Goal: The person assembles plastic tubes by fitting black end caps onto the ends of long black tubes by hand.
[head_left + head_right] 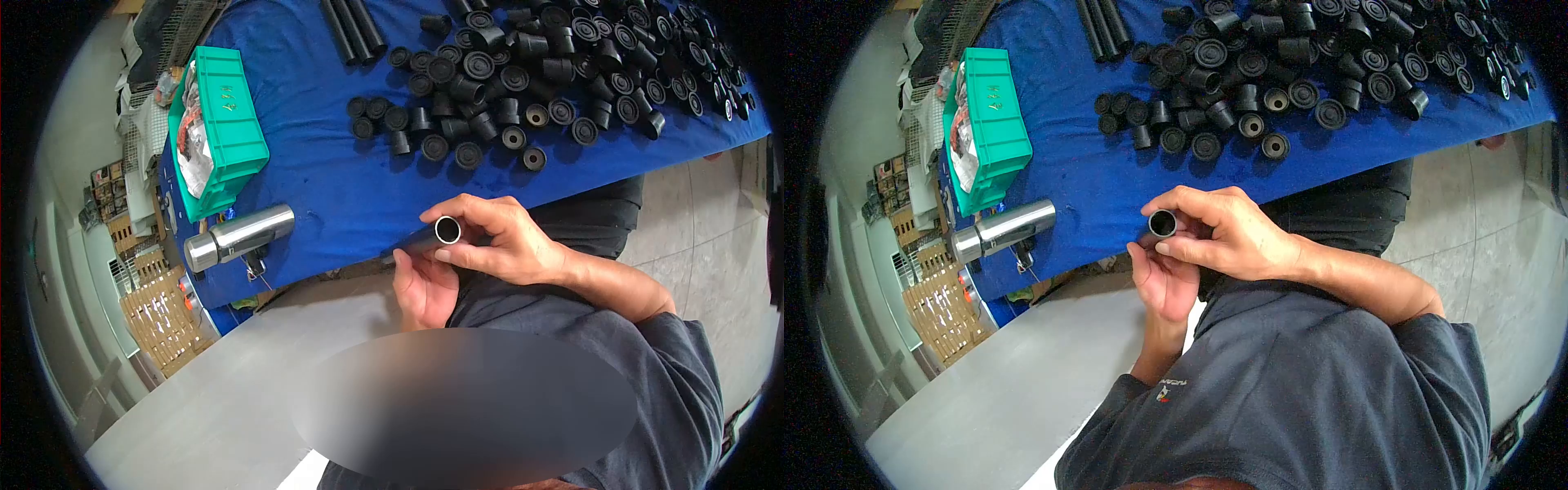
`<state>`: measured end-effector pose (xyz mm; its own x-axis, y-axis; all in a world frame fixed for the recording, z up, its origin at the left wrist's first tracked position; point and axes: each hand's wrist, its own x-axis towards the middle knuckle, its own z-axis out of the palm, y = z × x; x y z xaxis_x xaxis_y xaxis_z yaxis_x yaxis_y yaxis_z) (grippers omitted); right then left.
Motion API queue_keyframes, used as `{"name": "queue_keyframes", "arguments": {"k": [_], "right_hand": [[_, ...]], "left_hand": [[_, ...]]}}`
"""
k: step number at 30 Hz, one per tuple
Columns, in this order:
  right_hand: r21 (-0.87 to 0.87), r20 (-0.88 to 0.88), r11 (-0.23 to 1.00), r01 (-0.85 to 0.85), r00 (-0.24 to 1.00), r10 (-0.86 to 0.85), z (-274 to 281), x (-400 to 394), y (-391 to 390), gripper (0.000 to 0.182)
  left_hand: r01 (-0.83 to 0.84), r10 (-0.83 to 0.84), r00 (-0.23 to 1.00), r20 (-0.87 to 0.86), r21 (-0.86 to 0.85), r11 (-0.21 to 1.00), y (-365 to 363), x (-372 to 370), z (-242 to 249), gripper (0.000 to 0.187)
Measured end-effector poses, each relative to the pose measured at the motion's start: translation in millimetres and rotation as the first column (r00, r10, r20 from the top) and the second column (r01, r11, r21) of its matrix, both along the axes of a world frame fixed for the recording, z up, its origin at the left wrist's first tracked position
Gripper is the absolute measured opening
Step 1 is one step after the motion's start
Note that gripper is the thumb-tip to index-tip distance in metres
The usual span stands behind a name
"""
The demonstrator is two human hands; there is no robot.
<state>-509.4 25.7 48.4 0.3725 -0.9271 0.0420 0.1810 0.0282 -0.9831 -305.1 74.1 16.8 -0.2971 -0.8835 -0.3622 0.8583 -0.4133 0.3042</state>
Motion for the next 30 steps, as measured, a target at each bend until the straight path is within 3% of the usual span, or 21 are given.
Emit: {"name": "queue_keyframes", "arguments": {"k": [7, 9, 12, 13, 15, 17, 18, 21, 27, 30], "right_hand": [[-0.001, -0.015, 0.996, 0.085, 0.996, -0.085, 0.9, 4.6, 8.0, 0.039], [-0.035, -0.093, 0.994, 0.106, 0.99, -0.109, 3.4, 1.7, 10.5, 0.041], [-0.291, -0.327, 0.956, 0.045, 0.934, -0.143, 1.2, -10.4, 10.2, 0.048], [-0.412, -0.33, 0.904, 0.116, 0.905, -0.267, -3.6, -15.2, 10.7, 0.052], [-0.499, -0.476, 0.845, 0.192, 0.754, -0.452, 1.9, -37.4, 11.8, 0.056], [-0.405, -0.658, 0.875, 0.267, 0.579, -0.481, -1.2, -53.5, 11.9, 0.058], [-0.464, -0.692, 0.844, 0.268, 0.484, -0.535, -15.7, -59.0, 11.0, 0.056], [-0.424, -0.777, 0.87, 0.251, 0.392, -0.492, -31.2, -67.7, 11.5, 0.05], [-0.391, -0.781, 0.878, 0.277, 0.404, -0.476, -44.8, -62.0, 7.1, 0.04], [-0.372, -0.747, 0.896, 0.241, 0.496, -0.443, -23.6, -65.0, 14.6, 0.037]], "left_hand": [[0.012, -0.013, 0.999, -0.036, -0.025, 1.0, 4.8, -17.2, 8.3, 0.046], [0.042, -0.047, 0.999, -0.027, -0.165, 0.985, -0.6, -17.7, 3.2, 0.046], [0.028, -0.033, 0.999, -0.022, -0.212, 0.977, -2.8, -5.5, -14.9, 0.045], [0.034, -0.045, 0.998, -0.051, -0.202, 0.979, -7.1, -3.0, -12.5, 0.042], [0.04, -0.06, 0.993, -0.106, -0.183, 0.982, -18.3, 1.4, -4.2, 0.038], [-0.026, 0.006, 0.991, -0.135, -0.142, 0.989, -22.6, 10.2, -3.6, 0.037], [-0.033, 0.013, 0.989, -0.146, -0.136, 0.99, -25.6, 15.6, -5.2, 0.037], [-0.039, 0.014, 0.982, -0.186, -0.133, 0.99, -33.4, 15.5, -5.3, 0.039], [-0.07, 0.063, 0.965, -0.253, -0.021, 0.997, -22.0, 11.7, 0.5, 0.043], [-0.096, 0.089, 0.97, -0.227, -0.019, 0.995, -21.2, 12.2, 1.8, 0.039]]}}
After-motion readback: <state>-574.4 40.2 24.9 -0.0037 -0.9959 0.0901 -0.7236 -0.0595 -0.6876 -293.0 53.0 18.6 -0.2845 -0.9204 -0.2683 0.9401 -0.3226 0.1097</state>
